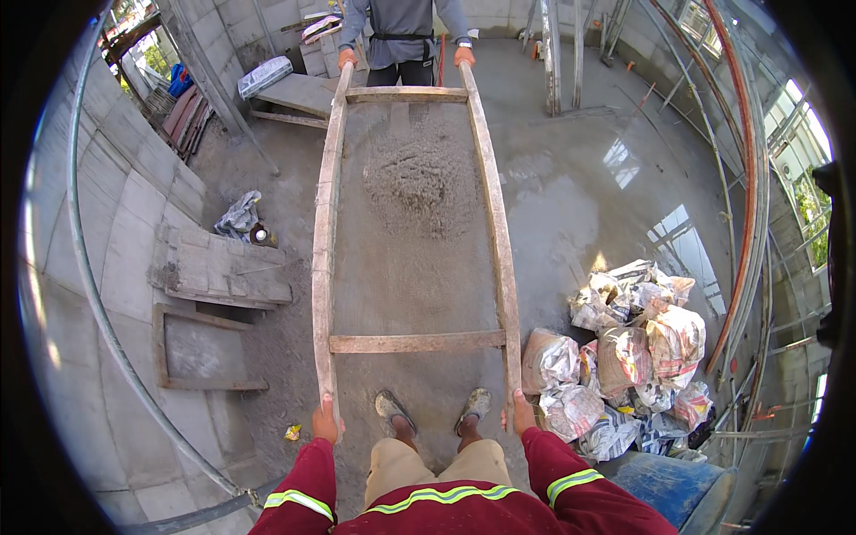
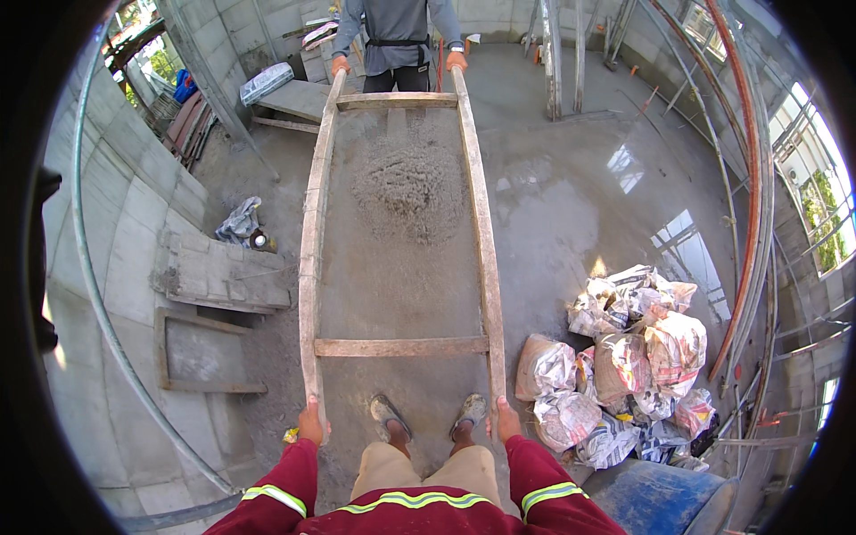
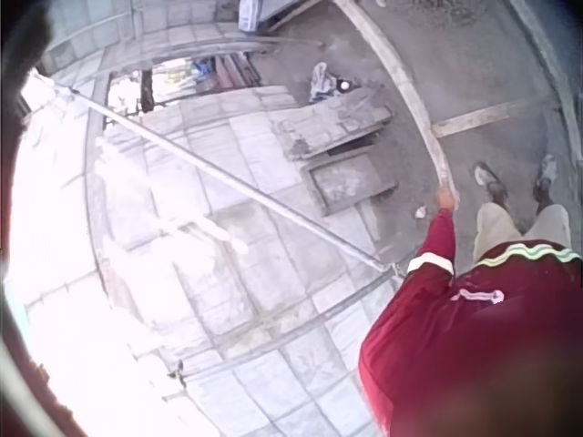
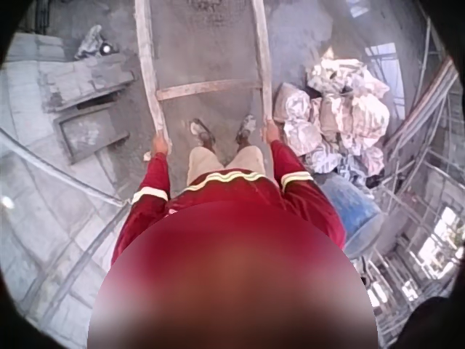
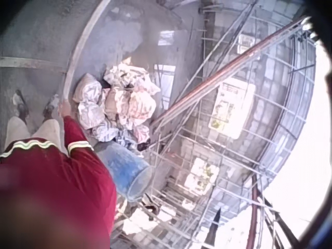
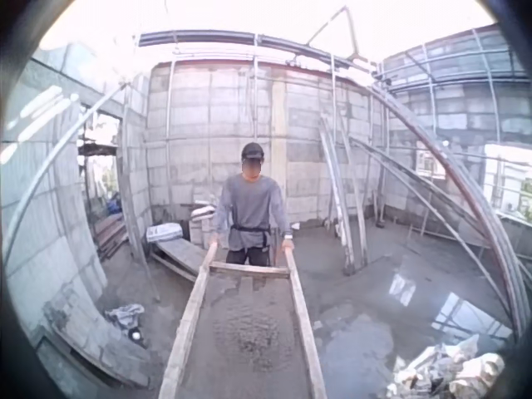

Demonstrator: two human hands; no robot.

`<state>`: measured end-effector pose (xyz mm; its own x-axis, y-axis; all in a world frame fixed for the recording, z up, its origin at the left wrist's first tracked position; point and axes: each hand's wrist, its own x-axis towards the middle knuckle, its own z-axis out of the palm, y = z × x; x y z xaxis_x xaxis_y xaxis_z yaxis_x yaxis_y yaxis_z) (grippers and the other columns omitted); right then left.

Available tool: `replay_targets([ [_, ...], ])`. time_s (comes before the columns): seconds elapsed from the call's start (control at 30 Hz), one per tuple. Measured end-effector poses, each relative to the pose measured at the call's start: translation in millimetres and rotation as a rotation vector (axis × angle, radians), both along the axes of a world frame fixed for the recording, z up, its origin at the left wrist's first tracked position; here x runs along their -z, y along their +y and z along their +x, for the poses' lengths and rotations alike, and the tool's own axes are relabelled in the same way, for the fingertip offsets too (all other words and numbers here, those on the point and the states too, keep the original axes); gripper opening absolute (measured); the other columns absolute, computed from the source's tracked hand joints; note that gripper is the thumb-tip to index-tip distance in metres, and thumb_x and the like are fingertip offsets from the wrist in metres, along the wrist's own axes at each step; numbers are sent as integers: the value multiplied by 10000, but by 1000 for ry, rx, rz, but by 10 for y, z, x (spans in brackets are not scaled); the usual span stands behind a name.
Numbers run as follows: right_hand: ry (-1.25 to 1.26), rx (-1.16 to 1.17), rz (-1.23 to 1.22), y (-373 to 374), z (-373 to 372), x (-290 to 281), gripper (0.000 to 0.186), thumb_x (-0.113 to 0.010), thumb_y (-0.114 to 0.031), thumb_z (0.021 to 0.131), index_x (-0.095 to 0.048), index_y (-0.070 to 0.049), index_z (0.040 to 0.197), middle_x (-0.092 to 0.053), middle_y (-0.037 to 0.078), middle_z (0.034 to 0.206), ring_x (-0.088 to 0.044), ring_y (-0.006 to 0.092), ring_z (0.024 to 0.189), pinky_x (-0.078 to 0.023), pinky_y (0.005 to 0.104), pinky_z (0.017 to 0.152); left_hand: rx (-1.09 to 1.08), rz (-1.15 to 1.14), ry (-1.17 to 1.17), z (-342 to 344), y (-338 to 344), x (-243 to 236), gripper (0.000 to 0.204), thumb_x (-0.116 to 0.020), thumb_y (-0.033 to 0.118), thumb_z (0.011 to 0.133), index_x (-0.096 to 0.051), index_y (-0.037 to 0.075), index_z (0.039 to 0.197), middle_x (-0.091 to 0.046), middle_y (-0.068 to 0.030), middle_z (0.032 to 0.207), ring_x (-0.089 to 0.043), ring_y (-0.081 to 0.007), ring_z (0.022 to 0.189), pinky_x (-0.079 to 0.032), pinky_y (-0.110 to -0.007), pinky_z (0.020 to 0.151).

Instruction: The person and a coworker lift and shake a wooden sieve frame to sift dry construction material onto the floor. The person repeatedly picks up bags of material, pours them into the sieve, and then resumes shaking the frame with the coworker.

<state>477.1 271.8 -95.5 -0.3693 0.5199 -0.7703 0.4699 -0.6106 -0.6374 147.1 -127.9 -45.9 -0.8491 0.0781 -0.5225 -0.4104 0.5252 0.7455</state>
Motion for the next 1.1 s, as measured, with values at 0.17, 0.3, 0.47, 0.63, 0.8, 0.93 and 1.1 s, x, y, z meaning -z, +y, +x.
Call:
replay_targets([
  [0.17,-6,-26,-58,886,-1533,-391,870,-477,-857,886,-653,-7,953,-623,92,765,-610,221,592,-537,398,522,155,-170,6,-1607,802,-346,1036,-397,822,935,-669,-170,1057,-636,-230,650,-664,-316,523,-536,-447,536],
  [0.3,138,-80,20,1620,-2348,-1042,847,-495,-850,886,-609,-25,1038,-589,61,759,-589,179,584,-537,377,517,132,-106,75,-2560,1718,-1345,1023,-437,797,932,-645,-178,1159,-674,-239,751,-678,-314,553,-521,-456,518],
  [0.47,162,-47,-49,1141,-2173,-1063,799,-512,-843,885,-594,-57,1003,-577,48,755,-577,162,581,-535,364,521,179,-136,54,-2429,1290,-1386,1001,-450,789,934,-652,-165,1159,-658,-217,702,-653,-297,530,-497,-449,511],
  [0.63,-13,-27,-43,99,-356,-116,771,-480,-797,930,-638,-47,1004,-632,105,715,-613,224,550,-535,397,510,59,-11,21,-367,75,-280,856,-433,690,1006,-663,-128,1109,-629,-186,656,-633,-265,508,-495,-414,476],
  [0.8,-20,-12,-11,-228,233,-1,765,-450,-781,953,-638,-41,1006,-641,115,712,-628,227,550,-541,401,504,49,-8,-6,159,-241,-194,854,-417,697,1006,-652,-120,1082,-618,-174,636,-627,-257,501,-489,-410,489],
  [0.93,-22,2,-23,370,-732,-155,798,-451,-818,929,-635,-41,922,-614,97,695,-603,223,534,-532,392,500,84,-81,-13,-833,483,-347,984,-418,791,954,-657,-154,1083,-641,-212,657,-666,-299,544,-511,-426,530],
  [1.1,142,-93,26,1772,-2461,-1171,837,-473,-854,892,-589,-50,1096,-582,64,759,-580,165,580,-532,359,516,169,-39,40,-2598,1718,-1292,978,-468,798,928,-632,-124,1208,-651,-190,719,-652,-264,552,-510,-429,489],
])
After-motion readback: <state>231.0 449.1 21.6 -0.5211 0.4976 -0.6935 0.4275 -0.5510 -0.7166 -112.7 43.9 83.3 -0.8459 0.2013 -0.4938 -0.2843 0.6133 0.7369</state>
